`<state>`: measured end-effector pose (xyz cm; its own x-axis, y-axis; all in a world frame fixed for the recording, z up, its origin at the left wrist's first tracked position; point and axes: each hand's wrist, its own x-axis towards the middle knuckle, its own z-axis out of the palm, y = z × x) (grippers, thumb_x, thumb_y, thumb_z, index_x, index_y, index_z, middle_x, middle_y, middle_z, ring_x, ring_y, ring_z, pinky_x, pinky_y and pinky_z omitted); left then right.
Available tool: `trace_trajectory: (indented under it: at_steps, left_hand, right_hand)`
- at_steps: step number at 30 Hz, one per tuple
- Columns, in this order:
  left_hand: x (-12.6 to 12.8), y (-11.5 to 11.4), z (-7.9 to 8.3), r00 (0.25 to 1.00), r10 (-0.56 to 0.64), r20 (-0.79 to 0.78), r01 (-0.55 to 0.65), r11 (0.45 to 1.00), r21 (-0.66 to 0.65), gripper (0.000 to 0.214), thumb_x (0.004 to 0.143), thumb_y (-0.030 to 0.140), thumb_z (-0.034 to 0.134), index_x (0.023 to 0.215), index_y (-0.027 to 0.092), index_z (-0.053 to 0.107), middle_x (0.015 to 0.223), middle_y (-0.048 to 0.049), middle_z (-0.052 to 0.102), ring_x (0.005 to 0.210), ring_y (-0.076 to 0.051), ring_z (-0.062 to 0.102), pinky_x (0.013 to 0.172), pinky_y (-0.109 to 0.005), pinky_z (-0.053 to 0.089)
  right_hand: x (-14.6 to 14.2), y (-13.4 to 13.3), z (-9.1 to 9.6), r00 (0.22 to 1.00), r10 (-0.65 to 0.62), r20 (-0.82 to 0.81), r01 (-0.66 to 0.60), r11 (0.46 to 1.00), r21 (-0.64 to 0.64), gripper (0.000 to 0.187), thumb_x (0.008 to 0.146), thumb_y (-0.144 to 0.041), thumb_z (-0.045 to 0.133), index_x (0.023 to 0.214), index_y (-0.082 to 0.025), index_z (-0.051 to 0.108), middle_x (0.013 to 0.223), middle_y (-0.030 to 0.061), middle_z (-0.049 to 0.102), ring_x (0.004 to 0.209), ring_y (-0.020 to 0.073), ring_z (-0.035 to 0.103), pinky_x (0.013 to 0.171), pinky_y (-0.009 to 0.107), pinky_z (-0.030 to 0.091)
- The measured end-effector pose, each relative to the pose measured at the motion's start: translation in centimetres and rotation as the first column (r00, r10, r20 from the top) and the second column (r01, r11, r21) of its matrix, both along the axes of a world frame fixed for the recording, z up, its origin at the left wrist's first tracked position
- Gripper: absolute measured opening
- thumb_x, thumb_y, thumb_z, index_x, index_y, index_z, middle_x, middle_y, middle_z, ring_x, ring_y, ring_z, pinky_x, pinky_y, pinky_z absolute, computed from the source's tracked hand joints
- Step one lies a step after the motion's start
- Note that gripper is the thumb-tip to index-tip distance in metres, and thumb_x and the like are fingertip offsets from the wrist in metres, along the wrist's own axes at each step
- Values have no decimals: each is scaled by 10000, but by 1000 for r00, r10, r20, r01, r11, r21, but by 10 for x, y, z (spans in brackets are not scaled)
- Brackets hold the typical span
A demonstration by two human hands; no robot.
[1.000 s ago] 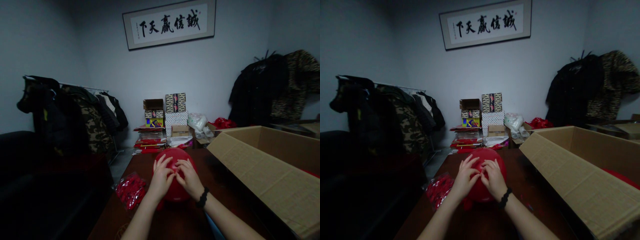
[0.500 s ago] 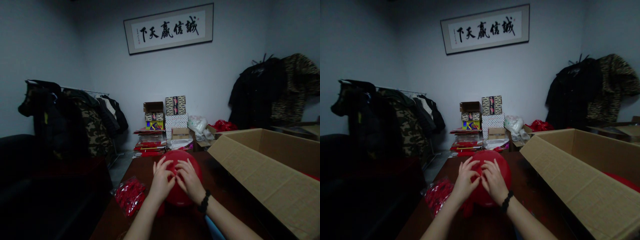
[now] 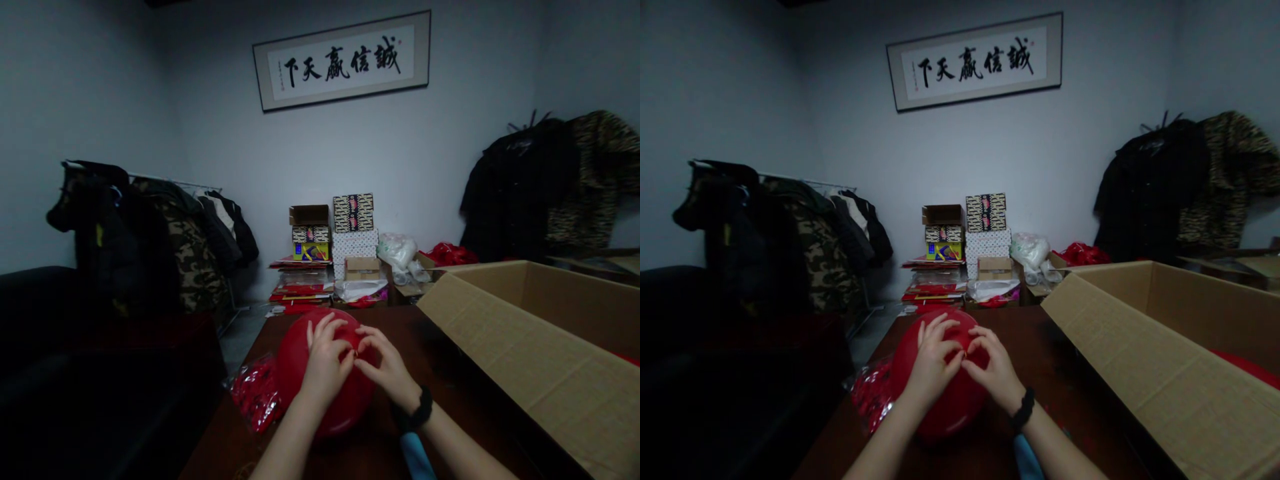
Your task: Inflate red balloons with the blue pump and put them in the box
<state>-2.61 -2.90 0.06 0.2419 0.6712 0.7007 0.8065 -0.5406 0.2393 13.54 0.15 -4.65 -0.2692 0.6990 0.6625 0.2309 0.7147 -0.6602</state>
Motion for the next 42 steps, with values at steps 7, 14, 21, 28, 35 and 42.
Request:
trace_trajectory:
  at_steps: [7,14,21,28,35,42]
  left_hand:
    - [-1,0,-1,999,29,-21,-28,999,44,103,709,148,622,691,232,678,1159,-44,603,1227,-282,404,1063,-621,144]
    - [-3,0,-5,996,38,-80,-33,998,60,103,713,155,622,703,242,678,1182,-42,587,1236,-286,390,1062,-635,104]
    - [6,-4,-2,996,8,-93,-3,999,53,109,717,155,614,724,244,677,1221,-31,568,1254,-271,371,1073,-613,99]
    - [11,-6,-5,999,1,-53,-2,1000,-2,104,696,158,622,679,243,682,1188,-45,590,1228,-283,404,1055,-619,147]
    - [14,-7,-4,998,8,-55,-7,1000,5,118,707,147,609,706,238,683,1199,-53,583,1234,-285,399,1058,-631,127]
    - [3,-5,2,995,-51,-90,49,998,-30,115,728,150,616,749,239,684,1288,-47,530,1295,-291,323,1048,-654,144]
  right_hand:
    - [-4,2,-2,995,-62,-78,56,995,-83,98,783,-337,617,815,-255,659,1155,63,587,1150,225,492,1029,438,332]
    - [5,-4,8,986,121,-111,-136,980,-144,160,797,-363,574,699,-249,630,1236,39,564,1238,240,433,1043,451,327]
    - [2,1,-1,944,131,-304,-177,976,-128,227,835,-366,531,1008,-297,660,1450,19,353,1322,235,329,1105,460,230]
    - [-11,7,-17,931,-297,-214,321,943,89,200,844,-303,527,988,-325,664,1346,41,473,1240,224,426,1088,536,218]
    - [-14,12,-17,929,-305,-211,313,950,7,221,790,-351,614,1005,-332,660,1296,38,523,1197,240,470,1095,567,167]
    - [-4,9,-20,980,-79,-181,76,997,-21,457,724,-409,683,1160,-315,584,1317,66,513,1215,240,470,1033,460,368]
